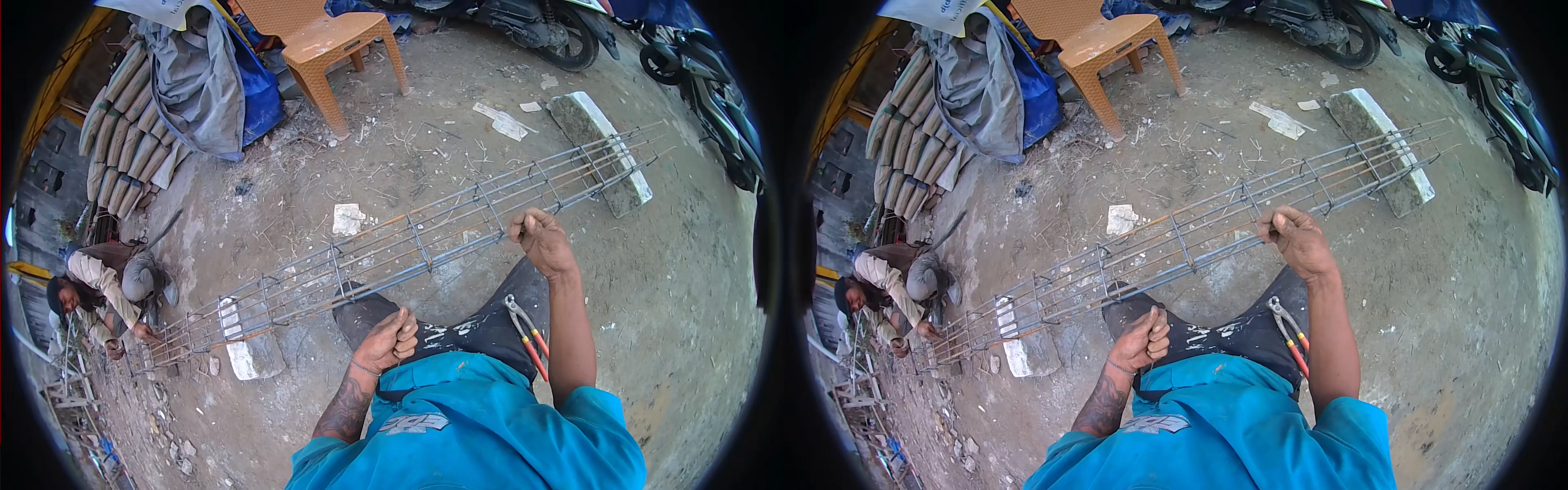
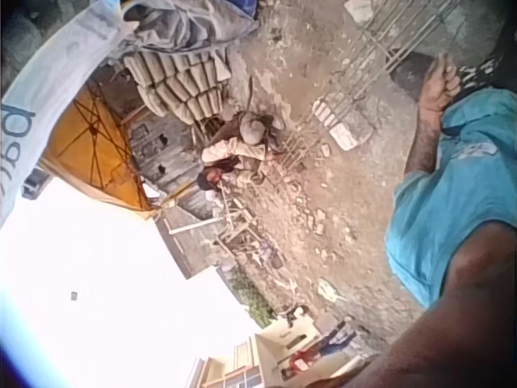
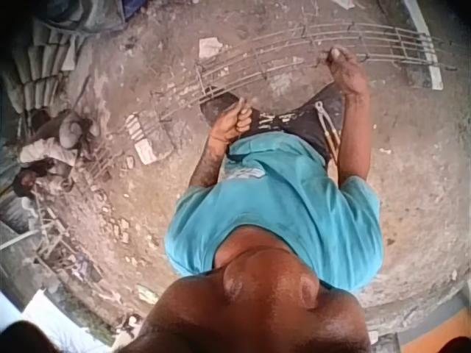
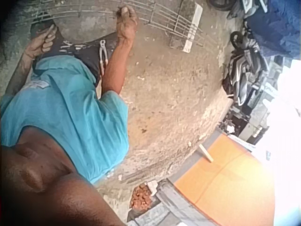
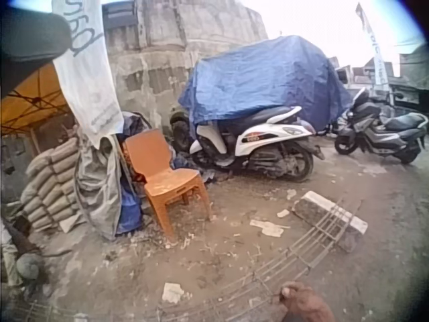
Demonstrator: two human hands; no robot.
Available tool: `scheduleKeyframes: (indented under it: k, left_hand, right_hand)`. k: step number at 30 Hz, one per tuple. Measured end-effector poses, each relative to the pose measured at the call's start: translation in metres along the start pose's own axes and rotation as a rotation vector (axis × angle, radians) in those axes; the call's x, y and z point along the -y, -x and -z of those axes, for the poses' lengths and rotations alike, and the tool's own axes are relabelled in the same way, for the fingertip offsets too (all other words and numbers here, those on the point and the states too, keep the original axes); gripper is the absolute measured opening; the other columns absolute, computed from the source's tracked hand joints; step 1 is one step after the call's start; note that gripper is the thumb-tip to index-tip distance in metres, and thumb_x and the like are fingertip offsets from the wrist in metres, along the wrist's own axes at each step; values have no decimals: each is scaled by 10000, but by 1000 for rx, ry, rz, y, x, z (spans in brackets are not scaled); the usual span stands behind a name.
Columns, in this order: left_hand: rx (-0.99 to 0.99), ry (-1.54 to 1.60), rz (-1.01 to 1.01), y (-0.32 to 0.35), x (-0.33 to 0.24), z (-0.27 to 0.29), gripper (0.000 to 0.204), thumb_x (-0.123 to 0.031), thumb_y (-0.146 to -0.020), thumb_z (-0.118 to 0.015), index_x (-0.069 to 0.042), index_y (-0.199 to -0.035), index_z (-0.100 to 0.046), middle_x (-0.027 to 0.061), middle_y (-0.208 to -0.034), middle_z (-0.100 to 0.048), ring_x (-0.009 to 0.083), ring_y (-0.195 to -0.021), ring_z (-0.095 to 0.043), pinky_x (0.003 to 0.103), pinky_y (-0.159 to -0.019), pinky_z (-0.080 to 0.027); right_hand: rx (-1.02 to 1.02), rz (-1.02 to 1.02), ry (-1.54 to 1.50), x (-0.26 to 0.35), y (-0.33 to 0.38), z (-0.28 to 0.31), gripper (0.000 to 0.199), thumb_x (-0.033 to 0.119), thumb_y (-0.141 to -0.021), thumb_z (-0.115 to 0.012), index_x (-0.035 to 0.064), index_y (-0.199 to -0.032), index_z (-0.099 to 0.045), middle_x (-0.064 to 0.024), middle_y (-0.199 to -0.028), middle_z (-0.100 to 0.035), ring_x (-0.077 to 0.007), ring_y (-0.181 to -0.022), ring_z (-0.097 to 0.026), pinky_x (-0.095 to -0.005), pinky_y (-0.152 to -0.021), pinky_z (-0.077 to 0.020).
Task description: The person constructs a rebar cage by wrapping tie wire around intersecting metal bars by hand and twisting and tightening the wire using pliers.
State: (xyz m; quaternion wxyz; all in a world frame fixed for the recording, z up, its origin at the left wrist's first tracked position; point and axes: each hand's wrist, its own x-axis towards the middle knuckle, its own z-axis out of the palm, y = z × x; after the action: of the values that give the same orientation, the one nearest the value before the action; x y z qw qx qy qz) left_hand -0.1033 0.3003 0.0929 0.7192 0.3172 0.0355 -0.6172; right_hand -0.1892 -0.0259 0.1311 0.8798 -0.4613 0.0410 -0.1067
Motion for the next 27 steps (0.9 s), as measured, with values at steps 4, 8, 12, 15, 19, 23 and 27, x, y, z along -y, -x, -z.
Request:
scheduleKeyframes:
  k: [4,8,12,15,19,23,27]
  left_hand:
    - [113,-166,69,12,1,7,415,-423,-974,-357,-102,-715,-404,-54,-564,-253,48,-438,-216,219,-379,-175]
    - [187,-275,38,21,1,7,416,-403,-980,-365,-76,-735,-446,-26,-536,-309,74,-435,-255,252,-376,-205]
    - [-135,-1213,-846,33,6,-4,298,-294,-942,-488,-43,-784,-512,32,-561,-460,168,-422,-413,339,-386,-318]
    - [-617,-1734,-1139,52,21,-17,98,-105,-781,-634,-52,-813,-559,58,-640,-567,286,-593,-597,392,-485,-462]
    - [-759,-1878,-1154,61,44,4,84,-127,-800,-624,-70,-807,-562,52,-635,-559,256,-570,-593,365,-481,-467]
    - [-883,-1936,-1057,58,64,13,101,-151,-815,-595,-82,-886,-572,63,-701,-575,251,-632,-603,366,-516,-472]
    - [-884,-1889,-1136,35,52,11,173,-169,-842,-593,-65,-979,-601,117,-727,-591,302,-657,-599,388,-597,-492]
  right_hand:
    - [-13,247,-232,-21,-16,-38,166,233,-889,-597,67,-888,-592,1,-756,-547,-136,-784,-534,-303,-736,-462]
    - [-2,233,-319,-19,-20,-52,164,229,-902,-588,78,-959,-559,6,-820,-574,-114,-725,-539,-288,-679,-466]
    - [-528,220,241,-19,-35,-59,106,160,-899,-581,57,-871,-579,-27,-731,-582,-111,-608,-556,-226,-550,-453]
    - [-662,242,444,-43,-46,-65,129,145,-899,-568,29,-842,-580,-52,-677,-587,-123,-559,-558,-229,-521,-446]
    - [-546,232,701,-94,-59,-51,157,105,-889,-518,-25,-820,-574,-91,-628,-591,-139,-494,-553,-246,-467,-417]
    - [-568,145,1079,-123,-66,-35,181,61,-831,-449,-42,-715,-541,-121,-576,-589,-141,-430,-530,-264,-423,-421]
    - [-497,144,802,-109,-45,-45,175,64,-854,-456,-34,-729,-530,-117,-598,-592,-146,-456,-552,-264,-445,-442]
